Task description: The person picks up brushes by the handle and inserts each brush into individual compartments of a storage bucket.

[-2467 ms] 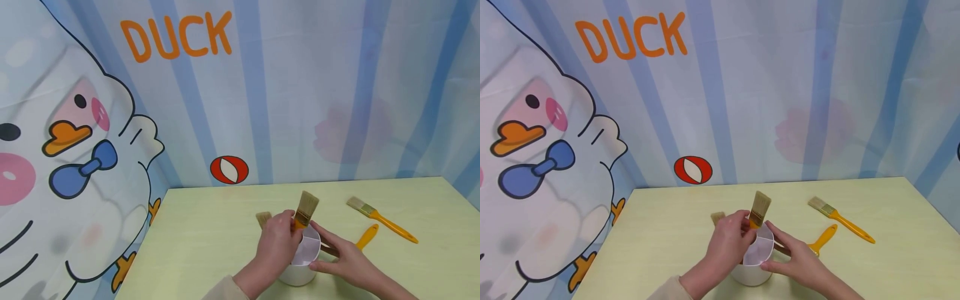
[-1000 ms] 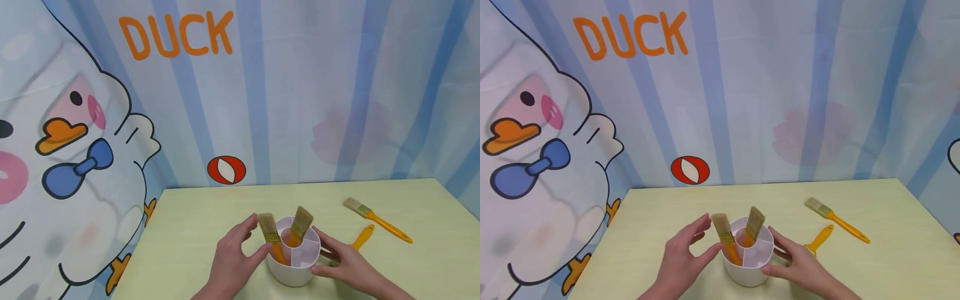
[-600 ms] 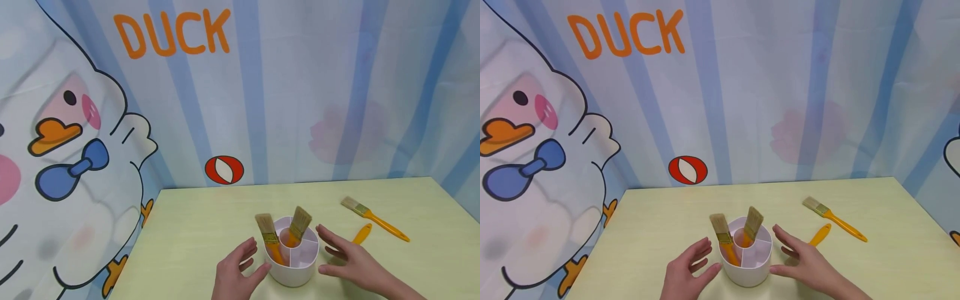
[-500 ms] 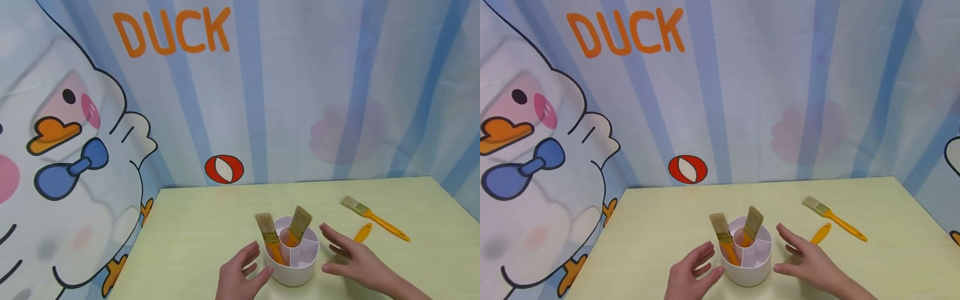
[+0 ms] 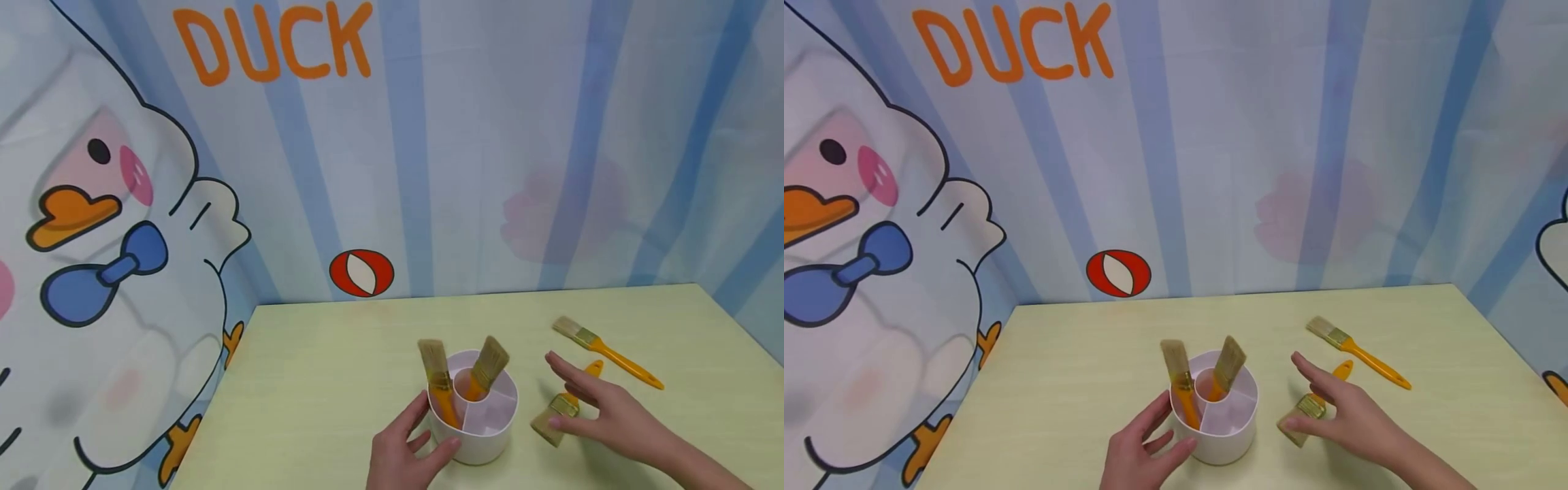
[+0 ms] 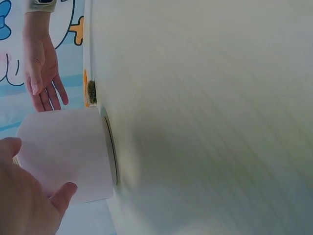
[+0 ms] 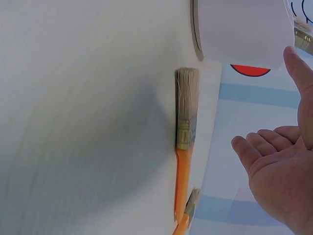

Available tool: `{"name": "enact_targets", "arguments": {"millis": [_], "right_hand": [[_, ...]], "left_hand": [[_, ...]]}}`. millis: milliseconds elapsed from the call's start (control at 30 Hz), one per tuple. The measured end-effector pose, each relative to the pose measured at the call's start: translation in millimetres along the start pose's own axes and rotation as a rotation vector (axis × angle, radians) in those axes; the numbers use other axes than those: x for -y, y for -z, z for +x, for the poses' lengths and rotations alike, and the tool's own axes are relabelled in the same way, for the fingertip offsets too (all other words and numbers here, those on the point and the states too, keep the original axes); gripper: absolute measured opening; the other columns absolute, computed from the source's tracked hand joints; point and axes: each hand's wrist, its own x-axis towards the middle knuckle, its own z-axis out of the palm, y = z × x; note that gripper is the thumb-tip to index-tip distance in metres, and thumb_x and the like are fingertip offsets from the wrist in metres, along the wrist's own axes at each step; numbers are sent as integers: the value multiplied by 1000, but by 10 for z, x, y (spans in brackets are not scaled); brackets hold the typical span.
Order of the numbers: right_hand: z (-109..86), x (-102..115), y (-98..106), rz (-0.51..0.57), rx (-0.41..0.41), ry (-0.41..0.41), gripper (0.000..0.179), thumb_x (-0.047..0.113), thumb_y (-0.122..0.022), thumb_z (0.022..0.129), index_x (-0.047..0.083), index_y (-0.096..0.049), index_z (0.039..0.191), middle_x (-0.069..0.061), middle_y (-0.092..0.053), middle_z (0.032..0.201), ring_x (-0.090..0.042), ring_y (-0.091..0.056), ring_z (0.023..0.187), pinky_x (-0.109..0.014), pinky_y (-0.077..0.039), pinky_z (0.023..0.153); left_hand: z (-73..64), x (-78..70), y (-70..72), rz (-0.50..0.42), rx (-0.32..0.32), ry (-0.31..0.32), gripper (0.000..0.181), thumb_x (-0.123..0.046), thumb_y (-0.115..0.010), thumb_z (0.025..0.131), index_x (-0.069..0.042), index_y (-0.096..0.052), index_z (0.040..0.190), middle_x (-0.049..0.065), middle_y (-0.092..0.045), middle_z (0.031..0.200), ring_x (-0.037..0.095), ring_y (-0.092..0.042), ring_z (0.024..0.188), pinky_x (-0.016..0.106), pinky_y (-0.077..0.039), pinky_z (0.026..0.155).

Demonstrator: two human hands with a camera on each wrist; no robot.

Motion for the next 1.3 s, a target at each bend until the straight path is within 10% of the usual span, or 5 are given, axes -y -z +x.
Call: {"name": "enact_targets", "arguments": {"millis": [600,933,1300], "right_hand": [[-57,-150,139,-130,-12,4,82,31,-79,99,3,-39,164,-25,-46,162,-47,-60,133,-24,-59,97],[-99,-303,203,-280,78,22,86,46,-81,94,2,-47,160,-22,-57,155,-46,-60,133,-40,-61,97],[10,-495,298,-568,86,323,72,36,-85,92,3,-60,150,-20,-64,147,-37,-68,125,-40,-64,91]], "left_hand": [[282,204,153,14,188,-140,86,-33,-87,92,-11,-44,163,7,-46,166,34,-43,153,39,-53,111],[401,206,243,47,283,-177,85,-32,-86,94,-14,-42,165,-1,-43,168,29,-43,154,39,-53,111],[404,169,256,19,287,-158,87,-27,-88,92,-12,-42,164,4,-41,170,31,-41,155,41,-52,112]]}}
